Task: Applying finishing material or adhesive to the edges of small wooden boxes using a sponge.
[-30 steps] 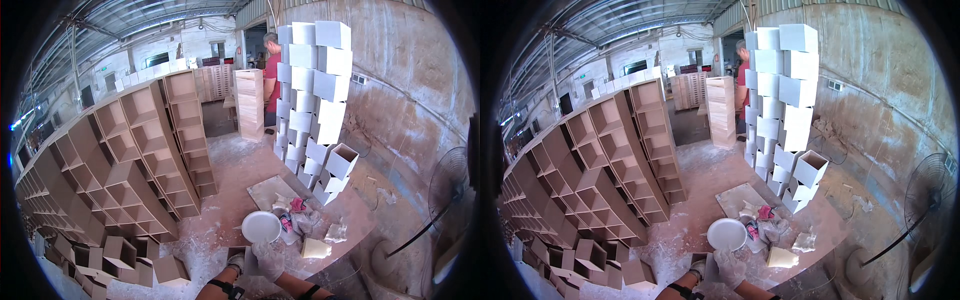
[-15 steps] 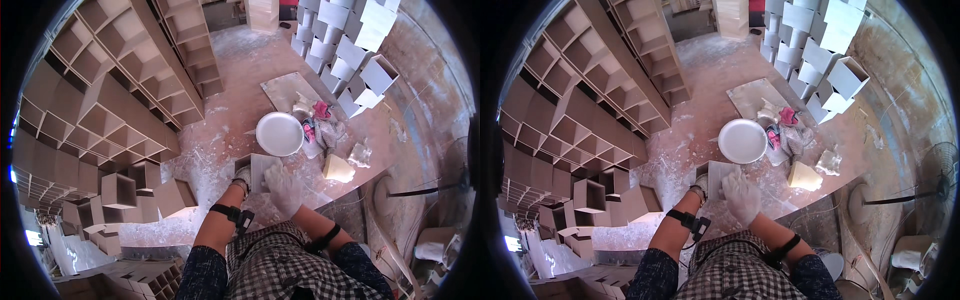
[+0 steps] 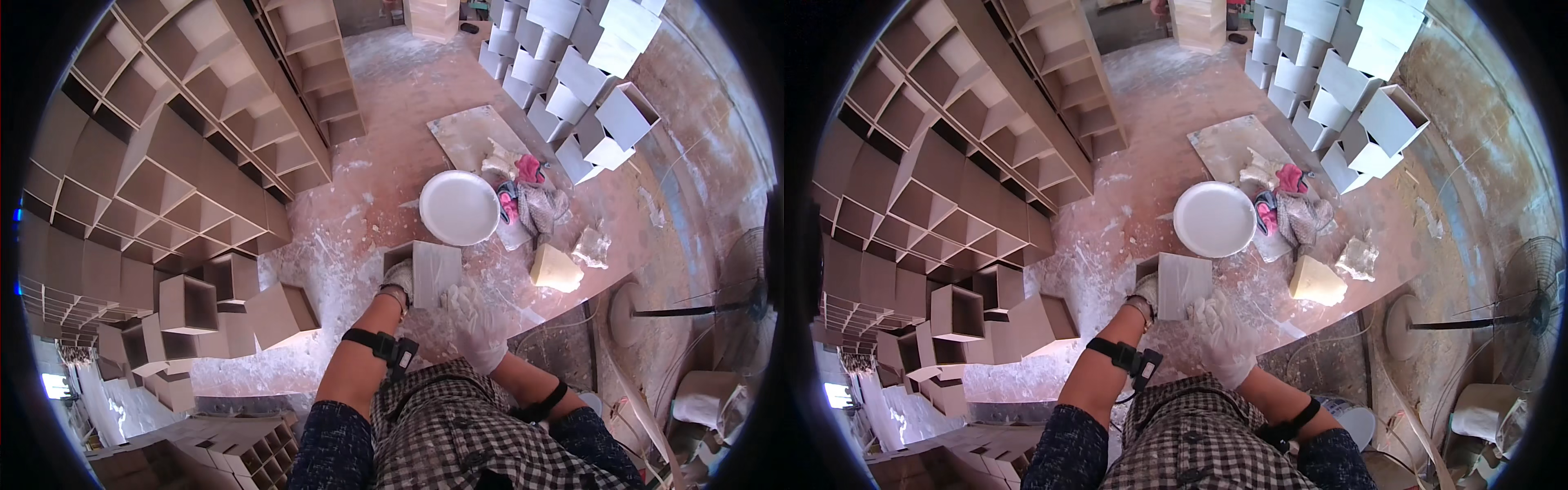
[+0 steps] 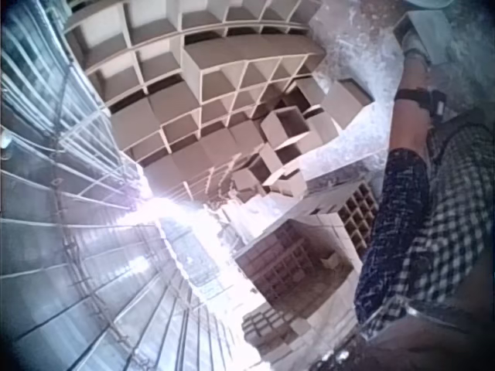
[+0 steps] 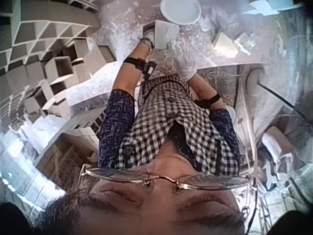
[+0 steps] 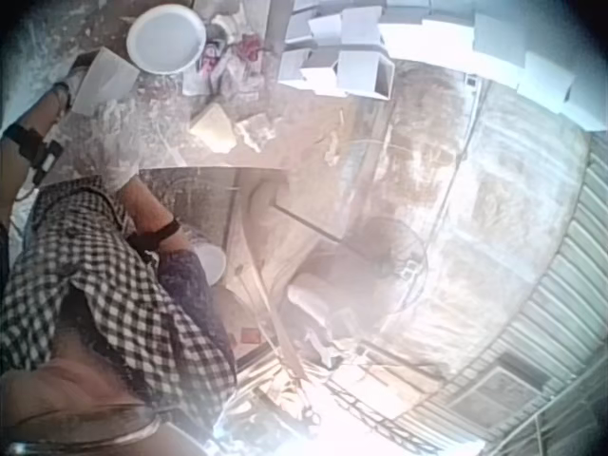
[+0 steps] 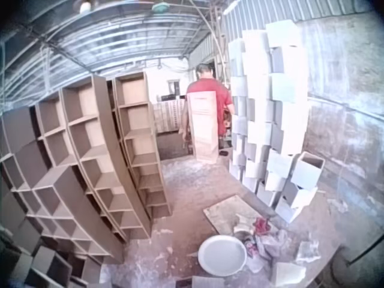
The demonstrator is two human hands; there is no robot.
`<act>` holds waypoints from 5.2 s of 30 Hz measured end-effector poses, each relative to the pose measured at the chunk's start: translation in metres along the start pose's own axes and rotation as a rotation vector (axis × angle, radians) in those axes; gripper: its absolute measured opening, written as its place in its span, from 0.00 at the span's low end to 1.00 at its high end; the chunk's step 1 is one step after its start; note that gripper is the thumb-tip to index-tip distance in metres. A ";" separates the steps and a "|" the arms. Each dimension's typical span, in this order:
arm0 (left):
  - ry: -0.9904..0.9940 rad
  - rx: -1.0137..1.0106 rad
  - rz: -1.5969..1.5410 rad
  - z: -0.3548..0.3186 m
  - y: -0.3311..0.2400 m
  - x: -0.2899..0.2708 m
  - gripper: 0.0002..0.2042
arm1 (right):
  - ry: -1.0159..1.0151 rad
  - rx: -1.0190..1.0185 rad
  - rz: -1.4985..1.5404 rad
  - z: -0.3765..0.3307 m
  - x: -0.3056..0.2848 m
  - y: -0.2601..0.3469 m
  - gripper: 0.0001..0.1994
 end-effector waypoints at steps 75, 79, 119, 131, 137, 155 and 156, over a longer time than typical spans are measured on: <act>-0.139 -0.023 0.145 0.004 -0.008 -0.002 0.22 | 0.253 0.315 0.561 0.068 0.065 -0.064 0.12; -0.159 -0.012 0.193 -0.008 -0.021 -0.008 0.23 | 0.274 0.261 -0.008 0.010 0.031 -0.028 0.18; -0.314 -0.094 -0.346 -0.002 0.056 0.004 0.23 | 0.036 0.438 0.470 0.177 -0.012 -0.139 0.11; -0.208 -0.138 0.452 -0.043 -0.034 -0.002 0.18 | 0.271 0.473 0.199 0.272 0.166 -0.201 0.13; -0.139 -0.139 0.462 -0.038 -0.061 0.004 0.19 | 0.041 0.905 1.424 0.249 0.228 -0.266 0.26; -0.428 -0.175 -0.614 -0.002 0.037 -0.006 0.23 | 0.349 0.312 -0.523 -0.025 -0.035 -0.219 0.33; -0.440 -0.165 -0.707 -0.007 0.032 -0.006 0.22 | 0.438 0.285 -0.479 -0.018 -0.034 -0.212 0.38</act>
Point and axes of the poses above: each hand's wrist, its own z-axis towards the middle knuckle, its own x-axis out of the palm, y = z × x, the point moved 2 cm from there along z, towards the middle knuckle, and after that the axes turned 14 degrees about x, right-handed, at the moved point
